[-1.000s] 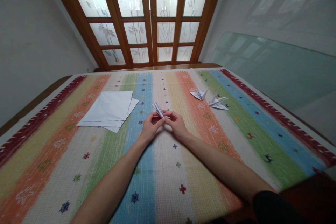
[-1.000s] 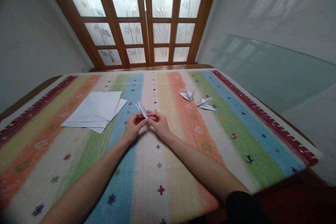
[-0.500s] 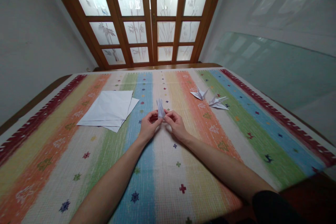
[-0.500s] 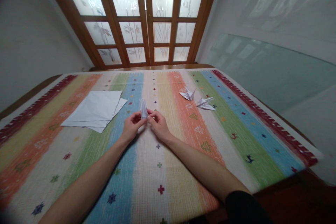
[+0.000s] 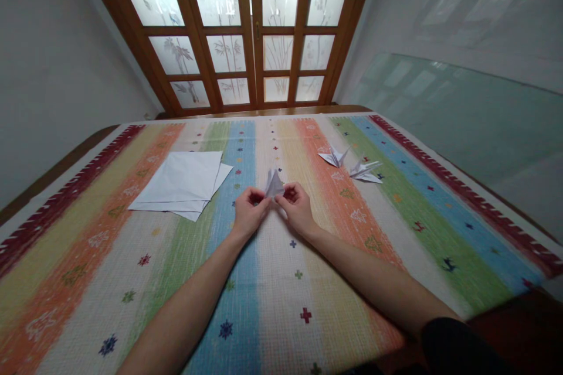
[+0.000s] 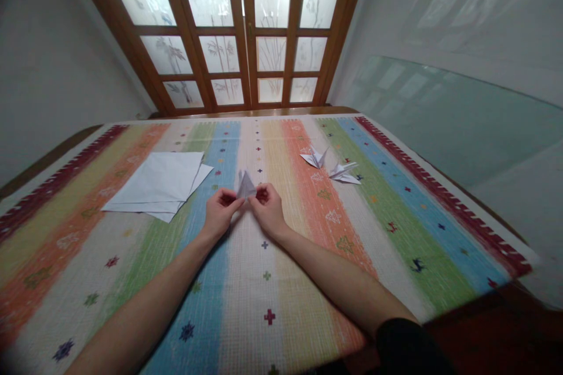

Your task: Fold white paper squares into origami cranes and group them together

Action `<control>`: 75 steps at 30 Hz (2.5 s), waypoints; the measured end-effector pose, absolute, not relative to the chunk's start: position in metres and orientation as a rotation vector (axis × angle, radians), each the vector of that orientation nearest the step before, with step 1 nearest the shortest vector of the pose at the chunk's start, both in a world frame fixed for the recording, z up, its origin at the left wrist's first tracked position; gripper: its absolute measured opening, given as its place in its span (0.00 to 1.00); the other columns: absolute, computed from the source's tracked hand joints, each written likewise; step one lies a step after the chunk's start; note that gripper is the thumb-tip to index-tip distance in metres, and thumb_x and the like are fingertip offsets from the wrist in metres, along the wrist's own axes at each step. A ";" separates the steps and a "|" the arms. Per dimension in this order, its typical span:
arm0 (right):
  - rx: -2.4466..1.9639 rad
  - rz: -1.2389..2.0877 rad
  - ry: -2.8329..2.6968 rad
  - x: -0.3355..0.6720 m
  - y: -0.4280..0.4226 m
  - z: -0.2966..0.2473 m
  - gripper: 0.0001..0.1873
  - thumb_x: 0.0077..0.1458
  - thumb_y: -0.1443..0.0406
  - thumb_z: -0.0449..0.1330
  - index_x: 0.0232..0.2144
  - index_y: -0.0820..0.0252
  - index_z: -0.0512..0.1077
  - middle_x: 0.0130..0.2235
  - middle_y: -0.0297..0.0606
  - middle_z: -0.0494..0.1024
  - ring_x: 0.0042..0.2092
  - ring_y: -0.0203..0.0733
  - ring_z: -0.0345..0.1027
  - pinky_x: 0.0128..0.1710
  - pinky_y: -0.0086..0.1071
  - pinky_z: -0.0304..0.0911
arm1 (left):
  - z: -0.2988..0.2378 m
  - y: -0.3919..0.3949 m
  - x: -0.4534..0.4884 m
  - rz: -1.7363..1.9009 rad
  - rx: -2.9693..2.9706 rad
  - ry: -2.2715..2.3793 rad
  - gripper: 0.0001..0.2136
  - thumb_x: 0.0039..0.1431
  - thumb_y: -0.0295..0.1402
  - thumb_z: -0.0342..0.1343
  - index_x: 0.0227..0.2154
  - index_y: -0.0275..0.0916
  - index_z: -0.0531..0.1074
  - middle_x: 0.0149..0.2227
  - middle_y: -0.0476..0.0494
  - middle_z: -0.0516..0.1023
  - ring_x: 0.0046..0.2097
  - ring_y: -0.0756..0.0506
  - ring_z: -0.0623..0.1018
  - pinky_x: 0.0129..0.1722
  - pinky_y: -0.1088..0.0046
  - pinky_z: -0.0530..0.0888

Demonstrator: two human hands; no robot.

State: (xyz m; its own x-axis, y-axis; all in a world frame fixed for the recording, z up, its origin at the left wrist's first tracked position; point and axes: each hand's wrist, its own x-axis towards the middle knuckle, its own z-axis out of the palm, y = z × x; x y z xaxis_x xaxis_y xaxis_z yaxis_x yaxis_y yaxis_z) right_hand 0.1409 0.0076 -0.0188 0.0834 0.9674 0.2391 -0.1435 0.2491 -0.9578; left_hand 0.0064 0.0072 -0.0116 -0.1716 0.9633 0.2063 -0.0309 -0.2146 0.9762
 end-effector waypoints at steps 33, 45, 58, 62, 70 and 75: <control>-0.910 0.690 -1.663 0.147 0.001 -0.017 0.08 0.49 0.67 0.59 0.35 0.56 0.69 0.38 0.38 0.74 0.42 0.42 0.69 0.41 0.36 0.66 | -0.003 -0.003 0.012 1.378 1.398 1.162 0.17 0.46 0.48 0.61 0.23 0.38 0.69 0.22 0.52 0.70 0.26 0.50 0.68 0.27 0.75 0.65; -0.795 1.217 -1.429 0.149 0.010 -0.017 0.26 0.49 0.40 0.58 0.26 0.56 0.62 0.25 0.29 0.62 0.26 0.35 0.57 0.27 0.30 0.57 | -0.004 -0.006 0.011 1.336 1.568 1.202 0.18 0.57 0.45 0.51 0.17 0.40 0.60 0.17 0.54 0.61 0.22 0.51 0.62 0.24 0.75 0.60; -0.959 1.174 -1.449 0.152 0.008 -0.004 0.21 0.47 0.48 0.60 0.18 0.57 0.62 0.19 0.28 0.61 0.23 0.33 0.54 0.25 0.29 0.52 | -0.011 -0.013 0.014 1.369 1.820 1.235 0.09 0.48 0.29 0.55 0.36 0.41 0.67 0.24 0.55 0.71 0.26 0.51 0.72 0.29 0.77 0.68; -0.970 1.214 -1.451 0.151 0.009 -0.002 0.24 0.48 0.45 0.58 0.18 0.56 0.60 0.19 0.27 0.60 0.22 0.33 0.52 0.24 0.29 0.51 | -0.013 -0.012 0.014 1.392 1.845 1.188 0.15 0.49 0.27 0.55 0.41 0.41 0.66 0.28 0.53 0.74 0.29 0.51 0.76 0.31 0.76 0.71; -1.049 1.021 -1.538 0.152 0.004 0.000 0.20 0.52 0.51 0.53 0.17 0.56 0.58 0.18 0.28 0.59 0.23 0.33 0.52 0.24 0.29 0.48 | -0.015 -0.015 0.015 1.408 1.853 1.194 0.15 0.49 0.28 0.57 0.41 0.41 0.64 0.29 0.51 0.76 0.31 0.49 0.78 0.31 0.75 0.72; -1.090 0.868 -1.554 0.153 0.000 0.003 0.19 0.53 0.54 0.52 0.16 0.56 0.58 0.18 0.29 0.60 0.23 0.35 0.53 0.24 0.30 0.49 | -0.010 -0.015 0.014 1.379 1.893 1.242 0.08 0.49 0.29 0.57 0.34 0.41 0.70 0.31 0.48 0.78 0.31 0.48 0.77 0.31 0.75 0.72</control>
